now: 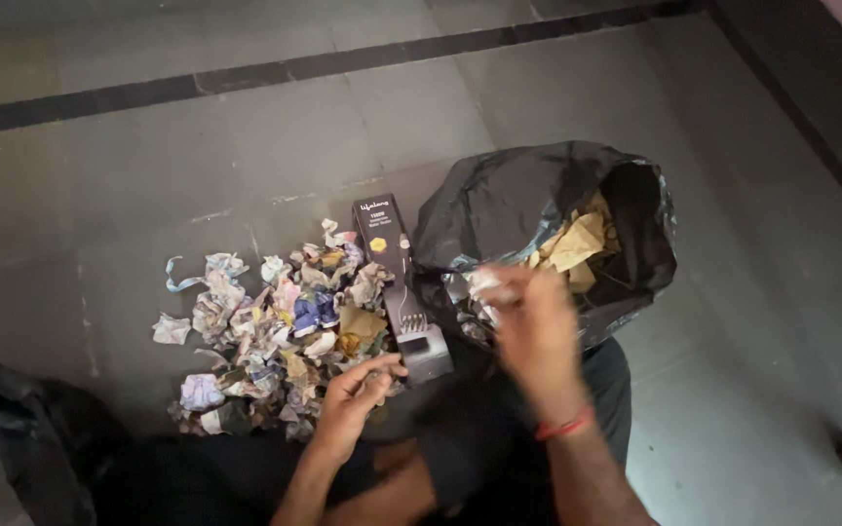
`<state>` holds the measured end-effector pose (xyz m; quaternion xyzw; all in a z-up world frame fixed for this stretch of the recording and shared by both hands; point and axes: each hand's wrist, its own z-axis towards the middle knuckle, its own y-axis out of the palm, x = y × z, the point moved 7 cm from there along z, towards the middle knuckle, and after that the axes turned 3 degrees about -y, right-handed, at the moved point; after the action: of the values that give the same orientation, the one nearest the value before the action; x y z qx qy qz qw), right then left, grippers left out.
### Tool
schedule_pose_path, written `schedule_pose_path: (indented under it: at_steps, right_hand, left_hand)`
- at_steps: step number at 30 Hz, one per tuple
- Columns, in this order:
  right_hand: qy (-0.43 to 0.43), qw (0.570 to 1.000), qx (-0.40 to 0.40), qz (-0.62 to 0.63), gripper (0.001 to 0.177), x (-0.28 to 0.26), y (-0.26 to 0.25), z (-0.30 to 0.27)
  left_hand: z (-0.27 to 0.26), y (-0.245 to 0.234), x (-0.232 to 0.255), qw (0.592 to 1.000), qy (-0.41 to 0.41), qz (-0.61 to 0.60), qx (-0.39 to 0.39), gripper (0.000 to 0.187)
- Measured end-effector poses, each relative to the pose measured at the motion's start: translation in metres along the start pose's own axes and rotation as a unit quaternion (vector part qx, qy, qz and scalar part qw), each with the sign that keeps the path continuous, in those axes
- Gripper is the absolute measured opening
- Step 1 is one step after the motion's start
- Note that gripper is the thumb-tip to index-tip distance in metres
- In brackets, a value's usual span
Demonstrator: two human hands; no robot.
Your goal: The person sits on the floor and sorts through a pile of crumpled paper and fabric scraps, picking up items one by one and placing them into a black plastic bag. A box of cutlery remains on the floor nearby.
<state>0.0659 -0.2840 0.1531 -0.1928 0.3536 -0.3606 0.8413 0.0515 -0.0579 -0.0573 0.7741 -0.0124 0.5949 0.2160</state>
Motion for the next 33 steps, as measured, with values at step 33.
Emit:
schedule_pose_path:
  at_steps: [33]
  right_hand:
    - [0.101, 0.985, -0.127, 0.062, 0.018, -0.001, 0.170, -0.068]
  left_hand:
    - [-0.028, -0.040, 0.089, 0.864, 0.224, 0.290, 0.345, 0.019]
